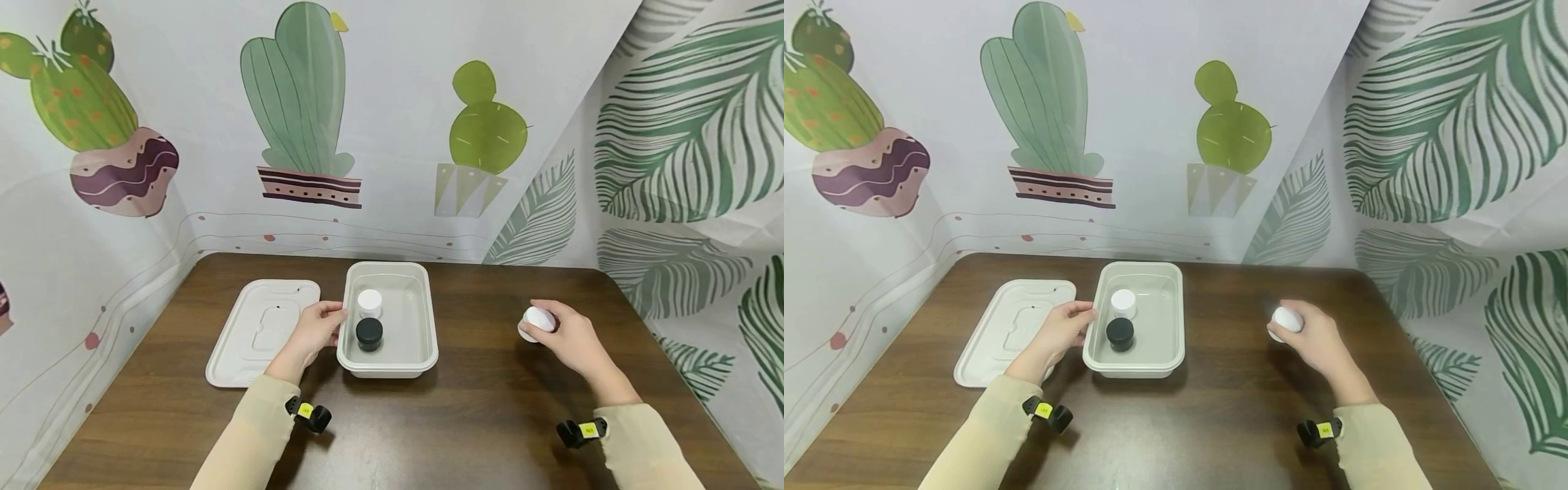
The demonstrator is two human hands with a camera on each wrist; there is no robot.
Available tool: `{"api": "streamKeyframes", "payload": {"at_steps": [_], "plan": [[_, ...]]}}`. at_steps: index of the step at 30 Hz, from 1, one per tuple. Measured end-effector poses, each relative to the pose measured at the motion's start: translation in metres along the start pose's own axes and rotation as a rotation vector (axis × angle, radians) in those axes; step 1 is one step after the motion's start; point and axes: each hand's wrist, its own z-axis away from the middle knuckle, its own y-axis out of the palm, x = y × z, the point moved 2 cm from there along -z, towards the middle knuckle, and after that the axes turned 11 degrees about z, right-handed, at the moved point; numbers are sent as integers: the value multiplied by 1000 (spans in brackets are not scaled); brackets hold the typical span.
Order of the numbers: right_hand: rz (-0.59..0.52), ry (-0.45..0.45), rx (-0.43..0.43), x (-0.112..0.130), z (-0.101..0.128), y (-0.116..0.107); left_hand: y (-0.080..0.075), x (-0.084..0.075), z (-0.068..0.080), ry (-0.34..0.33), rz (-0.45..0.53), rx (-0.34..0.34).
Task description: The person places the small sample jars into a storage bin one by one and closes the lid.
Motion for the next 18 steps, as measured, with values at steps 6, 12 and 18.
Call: {"api": "streamKeyframes", "payload": {"at_steps": [6, 12, 18], "plan": [[-2, -14, 2, 5, -5, 4, -1, 1, 0, 0, 4, -3], [-19, -22, 17, 9, -9, 6, -1, 0, 1, -1, -3, 0], [-38, -21, 56, 14, -12, 6, 0, -2, 1, -6, -1, 2]]}}
